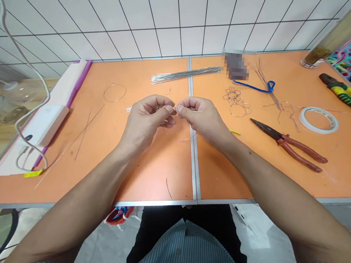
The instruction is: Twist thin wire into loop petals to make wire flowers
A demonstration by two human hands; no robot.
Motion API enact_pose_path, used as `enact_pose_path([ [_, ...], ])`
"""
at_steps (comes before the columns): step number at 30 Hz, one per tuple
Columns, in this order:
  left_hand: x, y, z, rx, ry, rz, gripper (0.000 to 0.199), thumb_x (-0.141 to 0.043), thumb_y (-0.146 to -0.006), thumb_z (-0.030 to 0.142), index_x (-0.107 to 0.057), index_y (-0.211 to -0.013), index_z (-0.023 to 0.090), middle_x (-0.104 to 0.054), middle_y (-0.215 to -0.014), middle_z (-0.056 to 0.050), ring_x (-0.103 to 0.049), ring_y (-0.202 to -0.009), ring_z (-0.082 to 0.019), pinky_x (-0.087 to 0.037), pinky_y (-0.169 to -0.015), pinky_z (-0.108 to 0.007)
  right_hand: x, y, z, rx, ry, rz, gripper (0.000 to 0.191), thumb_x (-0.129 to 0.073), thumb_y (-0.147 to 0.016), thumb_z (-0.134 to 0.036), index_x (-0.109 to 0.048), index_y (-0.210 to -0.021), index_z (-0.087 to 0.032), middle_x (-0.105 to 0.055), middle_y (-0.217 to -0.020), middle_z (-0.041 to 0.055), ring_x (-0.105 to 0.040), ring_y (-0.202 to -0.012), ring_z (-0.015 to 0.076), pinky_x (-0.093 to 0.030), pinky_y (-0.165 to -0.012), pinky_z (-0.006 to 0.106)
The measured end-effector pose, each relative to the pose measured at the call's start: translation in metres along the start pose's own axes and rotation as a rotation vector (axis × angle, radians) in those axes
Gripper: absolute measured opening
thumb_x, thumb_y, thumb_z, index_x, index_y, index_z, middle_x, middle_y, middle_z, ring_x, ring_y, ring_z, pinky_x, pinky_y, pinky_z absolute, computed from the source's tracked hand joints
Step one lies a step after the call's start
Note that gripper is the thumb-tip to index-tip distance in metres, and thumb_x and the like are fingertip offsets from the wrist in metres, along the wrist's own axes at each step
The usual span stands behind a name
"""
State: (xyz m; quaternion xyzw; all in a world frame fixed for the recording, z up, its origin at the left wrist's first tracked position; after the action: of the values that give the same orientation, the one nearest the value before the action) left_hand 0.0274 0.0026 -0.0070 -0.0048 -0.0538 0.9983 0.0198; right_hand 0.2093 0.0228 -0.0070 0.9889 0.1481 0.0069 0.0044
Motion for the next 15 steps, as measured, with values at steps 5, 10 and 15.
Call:
enact_pose_path([
  [5,0.0027,-0.0003,-0.0001,-0.049,-0.031,0.002,0.013,-0.079,-0.096,0.032,-0.077,-0.088,0.023,-0.076,-0.089,-0.003,-0.07,-0.074,-0.014,-0.061,-0.071,-0.028,0.0005,0.0017,-0.0047,0.0,0.041,0.007,0.026,-0.086,-0.088,-0.043,-0.076,-0.09,-0.019,-0.055,-0.069,-0.0039,-0.032,-0.056,0.0097,-0.021,-0.051,0.031],
  [10,0.0051,-0.0031,-0.004,-0.137,-0.105,0.005,0.01,-0.078,-0.096,0.027,-0.079,-0.087,0.024,-0.077,-0.09,-0.004,-0.067,-0.078,-0.016,-0.06,-0.077,-0.031,0.0008,0.0012,-0.0037,0.016,0.04,-0.014,0.026,-0.084,-0.089,-0.043,-0.077,-0.089,-0.018,-0.062,-0.076,-0.0014,-0.032,-0.057,0.0091,-0.02,-0.051,0.032],
  [15,0.0053,-0.0028,-0.0041,-0.186,-0.159,-0.003,0.012,-0.074,-0.098,0.024,-0.081,-0.088,0.026,-0.076,-0.093,-0.005,-0.068,-0.084,-0.018,-0.059,-0.078,-0.032,0.0011,0.0007,-0.0014,0.032,0.017,-0.072,0.027,-0.082,-0.093,-0.044,-0.074,-0.085,-0.019,-0.049,-0.067,-0.005,-0.029,-0.057,0.0097,-0.017,-0.052,0.031],
])
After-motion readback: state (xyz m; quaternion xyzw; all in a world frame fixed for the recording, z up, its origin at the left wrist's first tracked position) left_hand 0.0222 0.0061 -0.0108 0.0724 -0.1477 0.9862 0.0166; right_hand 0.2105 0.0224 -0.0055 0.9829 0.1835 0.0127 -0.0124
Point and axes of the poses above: each hand's wrist, its own y-axis away from the middle knuckle, its own x-axis out of the back of the hand, z = x × y, the point moved 1 cm from there along -y, towards the middle knuckle
